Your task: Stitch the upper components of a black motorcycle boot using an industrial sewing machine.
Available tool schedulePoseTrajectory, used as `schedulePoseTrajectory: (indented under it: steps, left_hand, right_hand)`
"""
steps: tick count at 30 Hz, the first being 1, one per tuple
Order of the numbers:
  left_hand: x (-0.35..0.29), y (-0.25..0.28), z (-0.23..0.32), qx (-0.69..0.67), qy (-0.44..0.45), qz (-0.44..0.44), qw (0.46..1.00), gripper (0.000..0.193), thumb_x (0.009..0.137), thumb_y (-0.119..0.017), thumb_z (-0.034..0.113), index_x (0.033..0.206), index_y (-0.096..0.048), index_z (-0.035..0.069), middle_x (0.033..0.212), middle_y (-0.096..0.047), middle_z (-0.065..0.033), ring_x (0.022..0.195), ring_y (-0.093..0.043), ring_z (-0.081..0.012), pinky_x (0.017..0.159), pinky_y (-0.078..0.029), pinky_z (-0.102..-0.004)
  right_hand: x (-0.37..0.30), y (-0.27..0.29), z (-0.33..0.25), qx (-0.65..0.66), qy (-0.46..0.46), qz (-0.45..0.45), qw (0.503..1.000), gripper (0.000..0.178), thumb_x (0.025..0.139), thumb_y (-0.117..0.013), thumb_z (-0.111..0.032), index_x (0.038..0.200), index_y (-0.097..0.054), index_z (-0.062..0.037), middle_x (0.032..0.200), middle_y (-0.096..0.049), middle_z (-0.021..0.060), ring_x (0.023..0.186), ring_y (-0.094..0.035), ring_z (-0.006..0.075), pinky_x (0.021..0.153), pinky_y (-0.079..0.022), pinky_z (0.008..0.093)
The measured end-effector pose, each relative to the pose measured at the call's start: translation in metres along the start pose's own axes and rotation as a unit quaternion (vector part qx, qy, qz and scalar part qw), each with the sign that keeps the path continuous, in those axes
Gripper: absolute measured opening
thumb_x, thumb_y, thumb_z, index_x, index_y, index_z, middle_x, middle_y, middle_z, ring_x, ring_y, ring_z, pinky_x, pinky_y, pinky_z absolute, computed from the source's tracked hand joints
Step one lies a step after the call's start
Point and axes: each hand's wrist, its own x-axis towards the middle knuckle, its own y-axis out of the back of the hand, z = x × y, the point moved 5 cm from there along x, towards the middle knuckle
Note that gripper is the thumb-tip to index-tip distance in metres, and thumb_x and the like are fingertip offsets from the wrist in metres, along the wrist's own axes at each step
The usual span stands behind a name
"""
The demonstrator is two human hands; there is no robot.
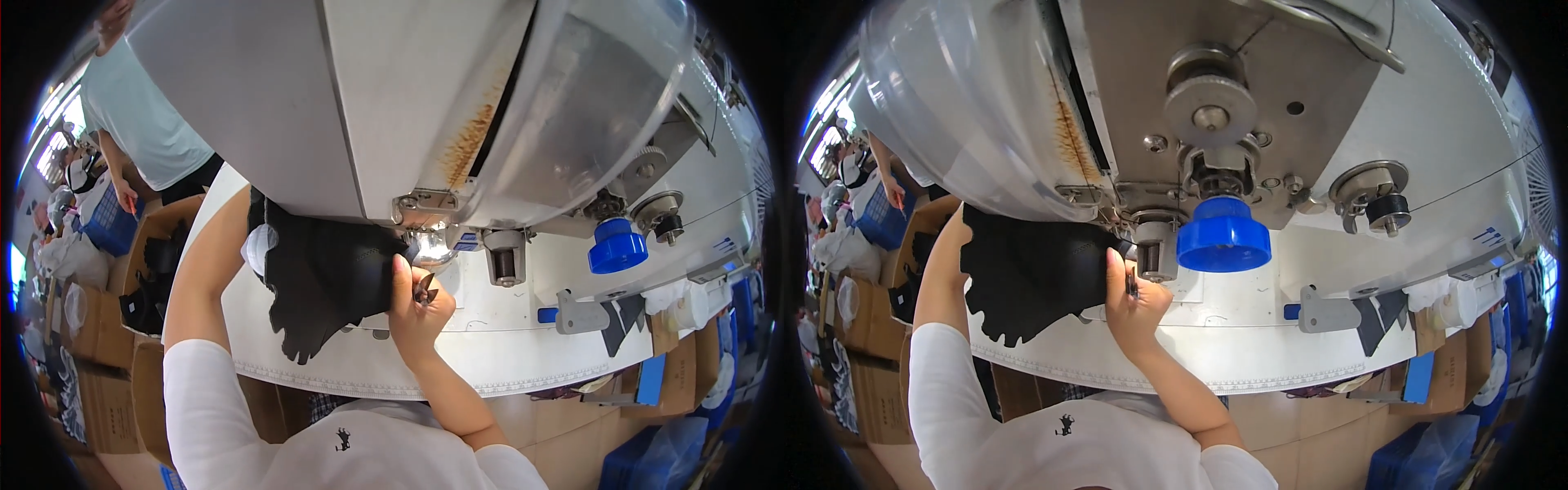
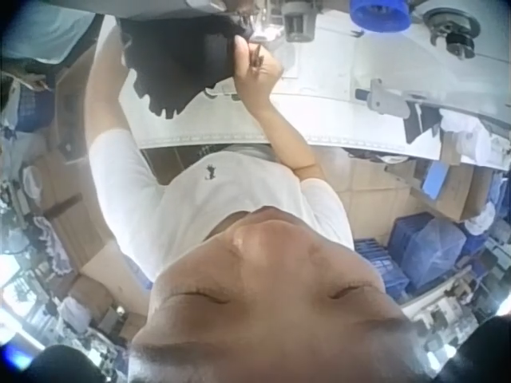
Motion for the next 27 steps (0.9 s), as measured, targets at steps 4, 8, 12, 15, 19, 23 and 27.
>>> schedulePoseTrajectory:
  steps: [4,8,12,15,19,23,27]
  left_hand:
    - [0.028,0.022,0.003,-0.003,-0.006,0.012,1.0,0.021,0.079,-0.041,0.018,0.088,-0.053,0.002,0.089,-0.053,-0.0071,0.084,-0.049,-0.0187,0.08,-0.036,-0.0287]
    - [-0.038,0.061,0.047,-0.007,-0.009,0.015,1.0,0.022,0.08,-0.041,0.018,0.089,-0.053,0.002,0.09,-0.054,-0.0073,0.085,-0.05,-0.0189,0.081,-0.036,-0.0288]
    - [-0.117,0.065,0.054,0.266,-0.04,-0.135,0.954,0.036,0.079,-0.05,0.009,0.113,-0.037,0.005,0.116,-0.036,-0.017,0.102,-0.045,-0.0272,0.089,-0.034,-0.0341]
    - [-0.135,0.058,0.03,0.403,-0.079,-0.152,0.899,0.042,0.076,-0.056,-0.001,0.115,-0.04,0.002,0.113,-0.042,-0.0161,0.1,-0.048,-0.0244,0.085,-0.036,-0.0314]
    - [-0.133,0.074,-0.005,0.377,-0.083,-0.156,0.909,0.07,0.073,-0.054,-0.013,0.126,-0.014,0.008,0.124,-0.024,-0.0307,0.105,-0.043,-0.0332,0.082,-0.042,-0.0382]
    - [-0.125,0.079,-0.006,0.416,-0.1,-0.142,0.892,0.053,0.074,-0.056,-0.008,0.119,-0.029,0.001,0.11,-0.044,-0.0209,0.098,-0.046,-0.0271,0.075,-0.044,-0.034]
    - [-0.117,0.053,0.012,0.407,-0.047,-0.158,0.899,0.031,0.076,-0.058,-0.003,0.104,-0.045,-0.004,0.099,-0.052,-0.0139,0.09,-0.05,-0.0209,0.071,-0.044,-0.0287]
  right_hand:
    - [-0.006,0.0,0.002,0.076,-0.119,-0.134,0.981,0.027,0.085,-0.053,-0.013,0.06,-0.052,-0.0021,0.042,-0.045,-0.0011,0.038,-0.043,0.0036,0.036,-0.03,0.0193]
    - [-0.006,-0.002,0.0,0.076,-0.09,-0.134,0.984,0.023,0.086,-0.051,-0.014,0.066,-0.053,-0.0021,0.043,-0.047,-0.0004,0.039,-0.048,0.0047,0.037,-0.033,0.0193]
    - [-0.007,-0.008,-0.003,0.09,-0.092,-0.106,0.986,0.027,0.087,-0.05,-0.015,0.063,-0.049,-0.0029,0.044,-0.045,-0.0009,0.039,-0.047,0.0041,0.036,-0.032,0.0195]
    - [-0.01,-0.01,-0.002,0.098,-0.096,-0.104,0.985,0.028,0.087,-0.05,-0.016,0.062,-0.048,-0.0041,0.045,-0.043,-0.0013,0.039,-0.046,0.0038,0.036,-0.032,0.0196]
    - [-0.004,-0.01,-0.001,0.128,-0.102,-0.087,0.983,0.029,0.087,-0.05,-0.018,0.061,-0.047,-0.0052,0.045,-0.044,-0.0013,0.039,-0.044,0.0038,0.036,-0.031,0.0193]
    - [-0.004,-0.012,-0.002,0.084,-0.119,-0.084,0.986,0.03,0.087,-0.05,-0.019,0.06,-0.047,-0.0055,0.044,-0.045,-0.0012,0.038,-0.044,0.0041,0.036,-0.03,0.0191]
    - [-0.003,-0.01,-0.002,0.093,-0.11,-0.07,0.987,0.03,0.087,-0.051,-0.018,0.06,-0.048,-0.0052,0.043,-0.045,-0.0012,0.038,-0.044,0.0043,0.036,-0.03,0.0193]
